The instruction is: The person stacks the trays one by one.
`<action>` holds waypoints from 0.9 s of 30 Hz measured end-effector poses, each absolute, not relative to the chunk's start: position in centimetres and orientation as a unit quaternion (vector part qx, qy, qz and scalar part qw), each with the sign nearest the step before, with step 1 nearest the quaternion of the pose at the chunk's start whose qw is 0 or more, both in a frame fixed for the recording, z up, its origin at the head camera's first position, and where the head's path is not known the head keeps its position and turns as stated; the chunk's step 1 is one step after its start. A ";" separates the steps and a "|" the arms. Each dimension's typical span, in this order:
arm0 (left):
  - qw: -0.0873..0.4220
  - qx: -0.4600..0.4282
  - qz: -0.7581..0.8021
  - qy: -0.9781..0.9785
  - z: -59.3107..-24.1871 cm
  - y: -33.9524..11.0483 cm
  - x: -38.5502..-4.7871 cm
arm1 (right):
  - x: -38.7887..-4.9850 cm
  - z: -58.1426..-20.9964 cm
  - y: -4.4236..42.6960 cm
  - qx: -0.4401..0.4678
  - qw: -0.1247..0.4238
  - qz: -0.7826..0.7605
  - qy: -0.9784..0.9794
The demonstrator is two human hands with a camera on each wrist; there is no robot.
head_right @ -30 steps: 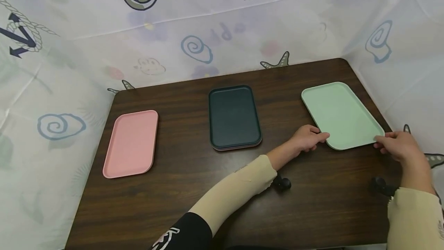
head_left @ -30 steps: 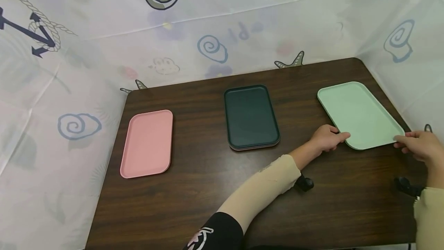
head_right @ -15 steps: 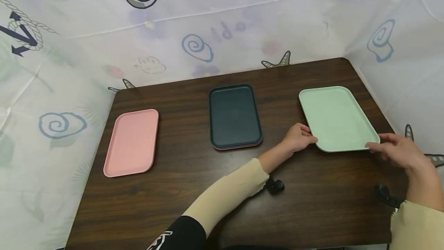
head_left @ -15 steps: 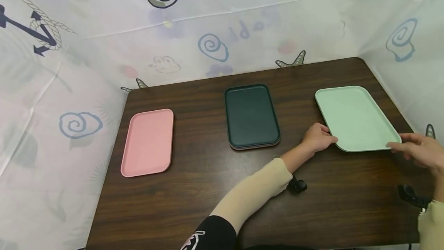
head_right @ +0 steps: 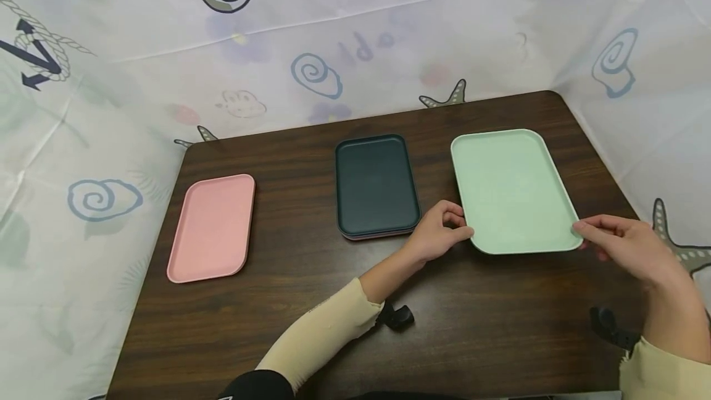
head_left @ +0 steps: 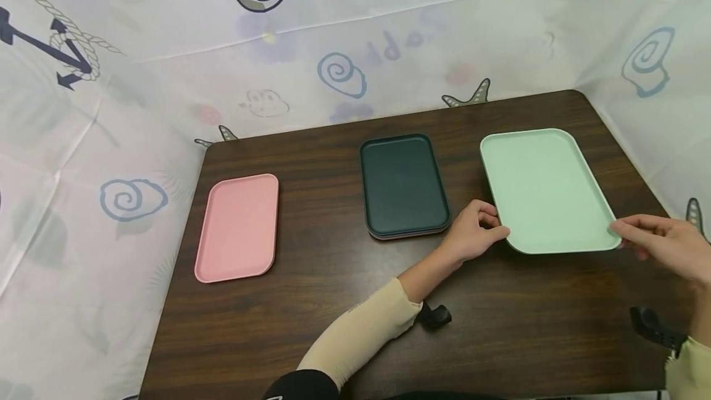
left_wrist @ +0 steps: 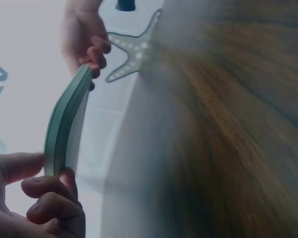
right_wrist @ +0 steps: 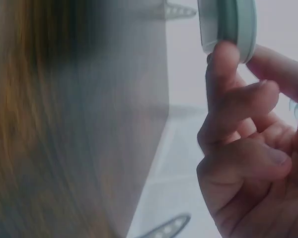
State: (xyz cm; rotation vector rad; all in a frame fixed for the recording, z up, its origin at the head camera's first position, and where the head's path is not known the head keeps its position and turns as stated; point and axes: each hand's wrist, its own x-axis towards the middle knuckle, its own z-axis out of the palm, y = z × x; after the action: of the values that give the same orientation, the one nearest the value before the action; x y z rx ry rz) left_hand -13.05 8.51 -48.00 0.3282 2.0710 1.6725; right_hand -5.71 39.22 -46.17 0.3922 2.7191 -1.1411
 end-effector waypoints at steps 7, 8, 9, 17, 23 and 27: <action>0.252 0.140 0.650 0.704 -46.2 2.8 -11.2 | -5.3 -45.1 36.1 0.088 0.126 -0.440 0.885; 0.256 0.144 0.658 0.694 -46.1 1.9 -10.9 | -5.2 -45.0 35.5 0.080 0.134 -0.450 0.879; 0.258 0.146 0.664 0.687 -46.1 1.0 -10.6 | -5.0 -45.0 35.0 0.070 0.141 -0.460 0.874; 0.253 0.147 0.694 0.658 -46.1 -5.8 -6.7 | -4.2 -45.1 30.7 -0.076 0.218 -0.571 0.788; 0.249 0.123 0.693 0.666 -46.8 -10.3 -4.0 | -4.6 -46.0 27.2 -0.176 0.279 -0.617 0.714; 0.253 0.095 0.691 0.670 -47.3 -12.4 -2.3 | -4.7 -46.8 25.2 -0.215 0.308 -0.627 0.683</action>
State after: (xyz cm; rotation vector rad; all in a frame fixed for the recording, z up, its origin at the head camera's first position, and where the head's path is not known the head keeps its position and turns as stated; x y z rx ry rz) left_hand -2.31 -12.44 -47.30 0.2571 1.8223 1.8793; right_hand -4.66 25.18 -46.84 -0.5695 1.8053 -1.6571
